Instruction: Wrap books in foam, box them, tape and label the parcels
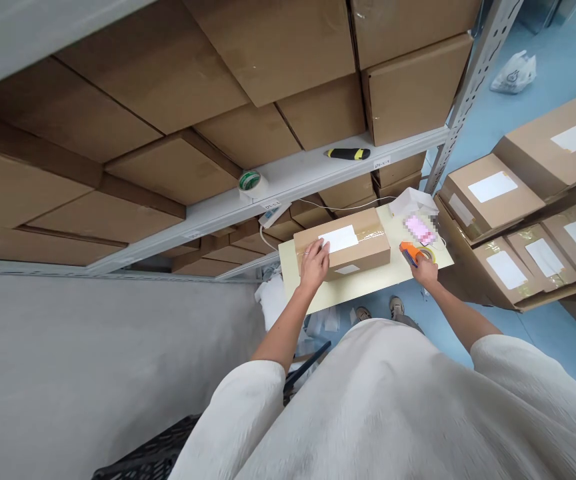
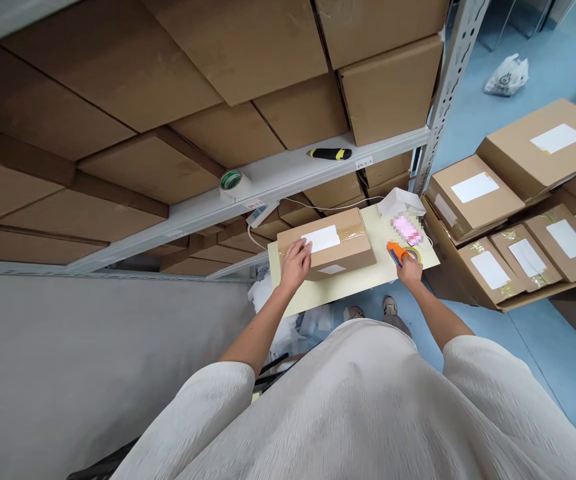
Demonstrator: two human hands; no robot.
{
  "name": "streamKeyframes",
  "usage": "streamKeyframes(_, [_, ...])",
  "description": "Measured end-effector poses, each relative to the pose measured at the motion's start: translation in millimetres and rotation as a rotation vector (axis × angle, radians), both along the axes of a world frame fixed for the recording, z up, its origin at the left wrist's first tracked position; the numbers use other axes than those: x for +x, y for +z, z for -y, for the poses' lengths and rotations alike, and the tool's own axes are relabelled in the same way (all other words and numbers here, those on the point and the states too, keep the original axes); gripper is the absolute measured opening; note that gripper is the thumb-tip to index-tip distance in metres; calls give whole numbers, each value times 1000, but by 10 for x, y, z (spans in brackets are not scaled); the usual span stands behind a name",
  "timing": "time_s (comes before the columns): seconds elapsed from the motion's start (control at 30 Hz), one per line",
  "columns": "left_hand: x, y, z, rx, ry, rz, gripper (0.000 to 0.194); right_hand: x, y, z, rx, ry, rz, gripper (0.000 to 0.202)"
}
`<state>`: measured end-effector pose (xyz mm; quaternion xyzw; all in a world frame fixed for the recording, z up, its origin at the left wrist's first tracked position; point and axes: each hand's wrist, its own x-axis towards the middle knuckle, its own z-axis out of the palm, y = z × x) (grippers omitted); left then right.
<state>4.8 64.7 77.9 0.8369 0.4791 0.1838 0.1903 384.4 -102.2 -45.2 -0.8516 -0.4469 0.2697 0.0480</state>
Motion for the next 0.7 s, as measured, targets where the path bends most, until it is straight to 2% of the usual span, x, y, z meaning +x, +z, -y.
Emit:
streamKeyframes(0.1, [-23,-85,-27,58,-17,36,44,18,185,40,8,-5,-4,36])
streamKeyframes(0.2, [-19,-127,-37,87,-22,73,42,112,443,110,56,-58,-36,41])
streamKeyframes(0.27, [-5,-134,-35,93,-24,99,41,222,672,124,136,-121,-95,47])
streamKeyframes(0.37, [20,-132,-30,101,-12,134,41,404,1137,9,384,-136,-253,52])
streamKeyframes(0.47, [42,-128,-25,107,-7,164,40,477,1700,-291,587,-22,-410,46])
streamKeyframes(0.57, [58,-127,-19,110,-12,189,40,323,2191,-709,589,120,-533,37])
streamKeyframes(0.63, [66,-127,-14,111,-5,205,40,102,2393,-1001,550,223,-637,35])
streamKeyframes(0.7, [73,-127,-7,117,3,215,40,-164,2477,-1269,493,300,-737,34])
